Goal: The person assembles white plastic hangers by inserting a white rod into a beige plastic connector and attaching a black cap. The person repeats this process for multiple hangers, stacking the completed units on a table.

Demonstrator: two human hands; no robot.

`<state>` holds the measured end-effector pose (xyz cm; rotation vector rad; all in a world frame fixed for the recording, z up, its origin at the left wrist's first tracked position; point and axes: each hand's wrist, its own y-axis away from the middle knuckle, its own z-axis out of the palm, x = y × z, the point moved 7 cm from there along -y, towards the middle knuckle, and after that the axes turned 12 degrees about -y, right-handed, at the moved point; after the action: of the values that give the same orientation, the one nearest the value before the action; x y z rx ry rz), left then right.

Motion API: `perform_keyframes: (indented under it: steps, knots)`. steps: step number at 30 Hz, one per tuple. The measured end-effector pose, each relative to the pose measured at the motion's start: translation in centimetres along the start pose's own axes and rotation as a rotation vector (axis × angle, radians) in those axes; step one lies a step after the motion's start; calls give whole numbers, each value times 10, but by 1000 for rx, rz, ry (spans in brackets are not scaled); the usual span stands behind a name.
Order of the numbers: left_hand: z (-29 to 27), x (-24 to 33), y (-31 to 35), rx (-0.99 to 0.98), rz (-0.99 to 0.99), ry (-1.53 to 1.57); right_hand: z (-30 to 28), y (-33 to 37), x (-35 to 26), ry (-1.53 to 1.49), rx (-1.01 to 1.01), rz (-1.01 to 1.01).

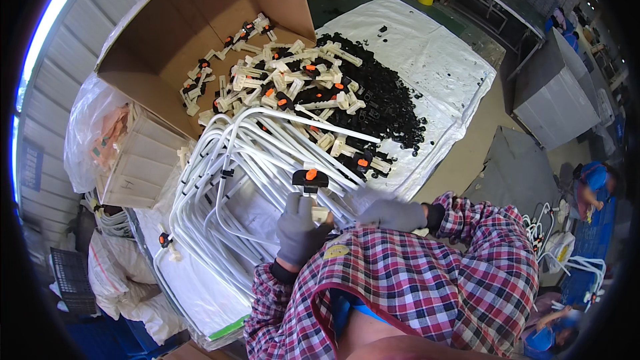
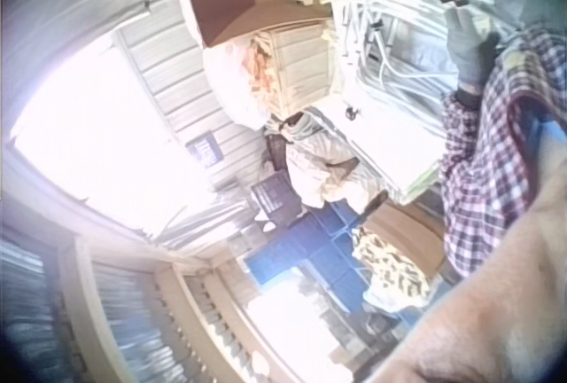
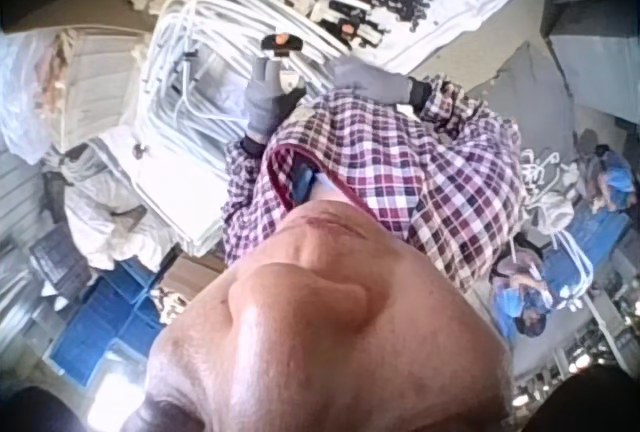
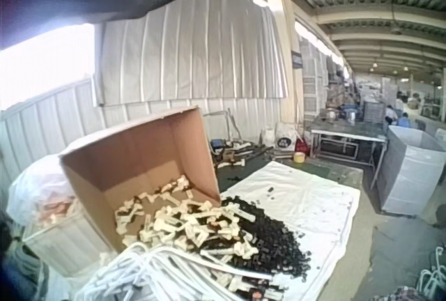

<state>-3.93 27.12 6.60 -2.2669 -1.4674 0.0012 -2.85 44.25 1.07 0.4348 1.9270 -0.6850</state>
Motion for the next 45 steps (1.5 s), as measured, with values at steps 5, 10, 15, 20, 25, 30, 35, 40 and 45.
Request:
perform_keyframes:
  steps: [5,10,15,20,25,30,35,40,45]
  knots:
    - [-10,-15,14,396,-113,9,-50,14,58,642,290,440]
    - [12,14,7,423,72,108,-5,-14,91,-1093,470,269]
    - [50,28,4,195,335,94,5,-17,120,-1078,805,305]
    - [40,-137,27,355,-199,-182,-23,42,151,-864,836,532]
    - [51,-288,56,223,-564,-348,-30,103,173,-741,910,779]
    - [131,-359,30,-156,-670,-7,-44,120,169,-849,971,682]
    - [128,-356,6,-73,-460,66,-81,144,166,-882,1057,507]
    - [50,-299,32,99,-562,343,-92,184,175,-913,1294,351]
    - [-13,-240,43,70,-504,555,-99,192,189,-583,1398,420]
